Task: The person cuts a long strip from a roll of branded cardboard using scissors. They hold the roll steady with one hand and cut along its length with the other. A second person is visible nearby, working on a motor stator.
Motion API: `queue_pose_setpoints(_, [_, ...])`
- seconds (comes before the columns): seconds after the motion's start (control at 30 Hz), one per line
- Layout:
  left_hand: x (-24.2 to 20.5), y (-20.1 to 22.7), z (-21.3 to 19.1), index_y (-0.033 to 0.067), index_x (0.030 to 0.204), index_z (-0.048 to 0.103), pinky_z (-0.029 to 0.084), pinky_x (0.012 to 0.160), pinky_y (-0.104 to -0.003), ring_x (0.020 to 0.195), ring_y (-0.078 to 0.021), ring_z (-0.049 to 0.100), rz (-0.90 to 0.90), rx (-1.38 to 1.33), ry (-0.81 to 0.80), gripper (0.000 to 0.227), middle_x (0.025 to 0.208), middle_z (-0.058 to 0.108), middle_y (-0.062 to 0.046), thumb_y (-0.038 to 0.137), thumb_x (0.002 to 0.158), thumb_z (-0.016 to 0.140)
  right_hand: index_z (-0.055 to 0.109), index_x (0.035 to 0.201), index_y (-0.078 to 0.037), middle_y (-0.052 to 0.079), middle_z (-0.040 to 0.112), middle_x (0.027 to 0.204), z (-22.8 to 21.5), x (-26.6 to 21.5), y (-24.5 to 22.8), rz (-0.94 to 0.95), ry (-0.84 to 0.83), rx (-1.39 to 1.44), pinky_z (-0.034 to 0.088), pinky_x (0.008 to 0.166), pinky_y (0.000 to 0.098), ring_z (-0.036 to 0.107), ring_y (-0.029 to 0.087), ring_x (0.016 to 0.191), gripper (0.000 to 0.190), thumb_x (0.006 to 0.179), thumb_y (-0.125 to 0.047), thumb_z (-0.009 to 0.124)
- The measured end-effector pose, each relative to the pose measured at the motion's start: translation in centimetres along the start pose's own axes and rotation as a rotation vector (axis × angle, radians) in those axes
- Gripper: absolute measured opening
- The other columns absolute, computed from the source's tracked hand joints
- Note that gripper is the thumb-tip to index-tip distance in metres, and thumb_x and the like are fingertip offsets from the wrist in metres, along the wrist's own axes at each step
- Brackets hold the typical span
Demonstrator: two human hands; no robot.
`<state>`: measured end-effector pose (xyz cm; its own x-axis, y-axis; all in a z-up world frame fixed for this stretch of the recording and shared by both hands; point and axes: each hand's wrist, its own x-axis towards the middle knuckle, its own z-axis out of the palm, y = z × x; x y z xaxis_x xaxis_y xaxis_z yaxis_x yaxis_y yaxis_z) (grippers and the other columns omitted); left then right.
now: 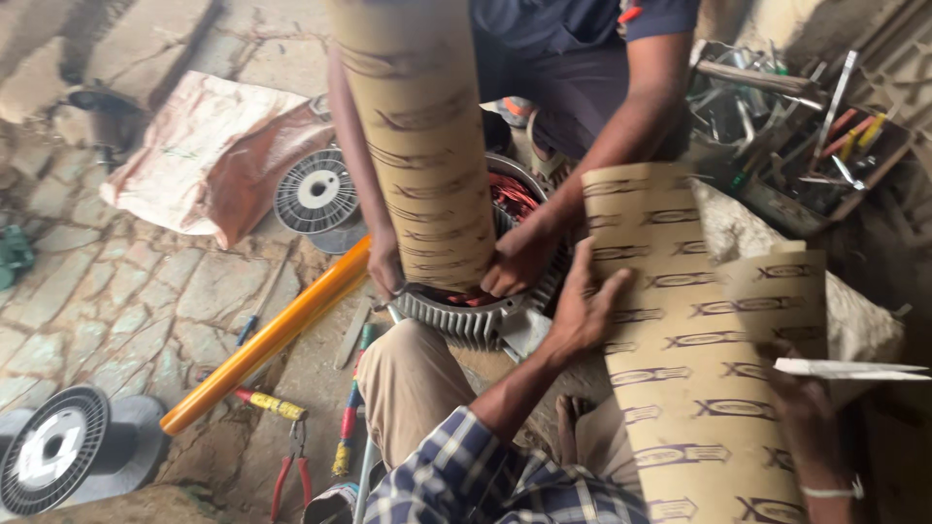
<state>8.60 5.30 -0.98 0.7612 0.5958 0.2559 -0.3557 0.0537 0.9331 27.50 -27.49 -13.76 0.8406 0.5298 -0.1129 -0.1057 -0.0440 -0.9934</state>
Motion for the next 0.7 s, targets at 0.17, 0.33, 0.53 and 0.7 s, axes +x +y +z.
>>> queue_pose_setpoints(0.17, [3.0,2.8,1.3,0.0064,0.154,0.036,0.050,0.106,-0.039,0.126,-0.0286,0.064,0.188,0.159,-0.053,0.050,0.136,0.065,-0.023,0.009,0.107,0.054,0.053,0.139,0.005,0.016,0.061,0.116,-0.8,0.7,1.3,0.062,0.116,-0.032,0.043,0.089,0.0375,0.054,0.024,0.105,0.051,0.097,-0.020,0.067])
queue_pose_setpoints(0.33, [6.7,4.4,1.7,0.0108,0.155,0.034,0.055,0.091,-0.050,0.112,-0.0455,0.067,0.247,0.408,0.043,0.054,0.121,0.069,-0.029,0.011,0.105,0.055,0.054,0.139,0.008,0.019,0.064,0.119,-2.6,-0.6,2.1,0.106,0.127,-0.082,0.045,0.092,0.0417,0.057,0.028,0.109,0.056,0.097,-0.028,0.065])
queue_pose_setpoints(0.53, [10.7,5.2,1.7,0.0081,0.158,0.031,0.054,0.087,-0.054,0.102,-0.0480,0.069,0.318,0.546,0.094,0.058,0.114,0.071,-0.028,0.025,0.106,0.053,0.056,0.137,0.012,0.023,0.067,0.124,-2.5,0.4,1.5,0.180,-0.062,-0.187,0.046,0.096,0.0469,0.060,0.033,0.114,0.064,0.097,-0.037,0.062])
queue_pose_setpoints(0.7, [12.2,2.6,2.7,0.0008,0.153,0.039,0.053,0.093,-0.049,0.107,-0.0355,0.069,0.160,-0.017,-0.099,0.055,0.116,0.071,-0.022,0.040,0.116,0.049,0.055,0.141,0.006,0.019,0.066,0.128,-1.4,0.0,2.3,0.078,0.081,0.017,0.047,0.103,0.0437,0.062,0.031,0.118,0.063,0.099,-0.040,0.064])
